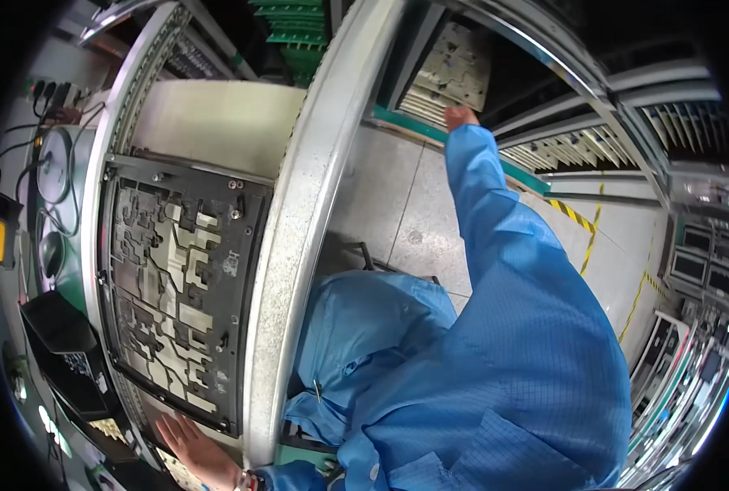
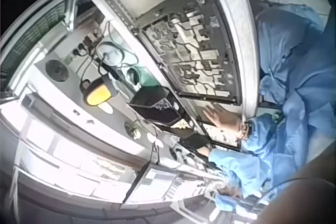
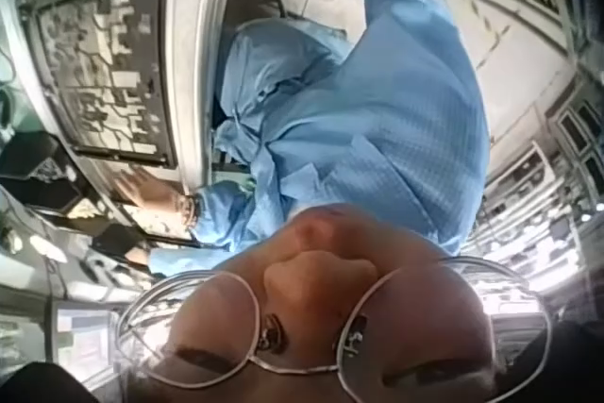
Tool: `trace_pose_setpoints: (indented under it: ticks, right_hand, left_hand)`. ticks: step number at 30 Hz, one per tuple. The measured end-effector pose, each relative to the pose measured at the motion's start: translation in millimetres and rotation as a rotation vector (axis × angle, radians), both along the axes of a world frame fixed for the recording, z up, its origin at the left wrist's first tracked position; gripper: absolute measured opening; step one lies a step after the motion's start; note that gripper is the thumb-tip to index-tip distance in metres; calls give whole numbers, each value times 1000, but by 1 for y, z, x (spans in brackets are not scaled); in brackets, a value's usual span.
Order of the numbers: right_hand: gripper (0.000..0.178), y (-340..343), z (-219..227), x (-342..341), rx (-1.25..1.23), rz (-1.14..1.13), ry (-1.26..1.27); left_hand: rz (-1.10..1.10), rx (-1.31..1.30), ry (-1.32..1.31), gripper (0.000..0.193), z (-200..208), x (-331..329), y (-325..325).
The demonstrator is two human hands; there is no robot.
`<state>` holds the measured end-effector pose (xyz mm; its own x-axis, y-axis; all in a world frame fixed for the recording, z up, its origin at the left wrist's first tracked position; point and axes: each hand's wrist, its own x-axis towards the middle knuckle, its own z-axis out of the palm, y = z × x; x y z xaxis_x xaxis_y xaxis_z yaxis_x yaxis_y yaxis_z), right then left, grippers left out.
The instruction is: The person assembles electronic components onto circuit board panels by hand at a factory workstation, using a barcode scanner to track components from a component tray and placing them into a mounting jig.
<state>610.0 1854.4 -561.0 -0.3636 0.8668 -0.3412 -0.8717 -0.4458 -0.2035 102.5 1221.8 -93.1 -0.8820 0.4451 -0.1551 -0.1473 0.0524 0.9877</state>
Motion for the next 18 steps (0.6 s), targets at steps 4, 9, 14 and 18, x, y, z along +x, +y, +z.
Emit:
trace_pose_setpoints:
  ticks: [4,9,14,18]
  right_hand:
    - [16,17,-31,13,-103,-631,-504]
    - [29,2,4,-60,-32,-660,-423]
    - [23,-7,32,-59,127,-631,-457]
    - [17,-84,4,-59,-66,-620,-502]
  left_hand:
    - [112,-75,11,55,5,24,-29]
    - [284,-287,34,50,38,59,-25]
    - [350,-327,43,50,40,60,-19]
    - [297,-223,24,50,36,53,-10]
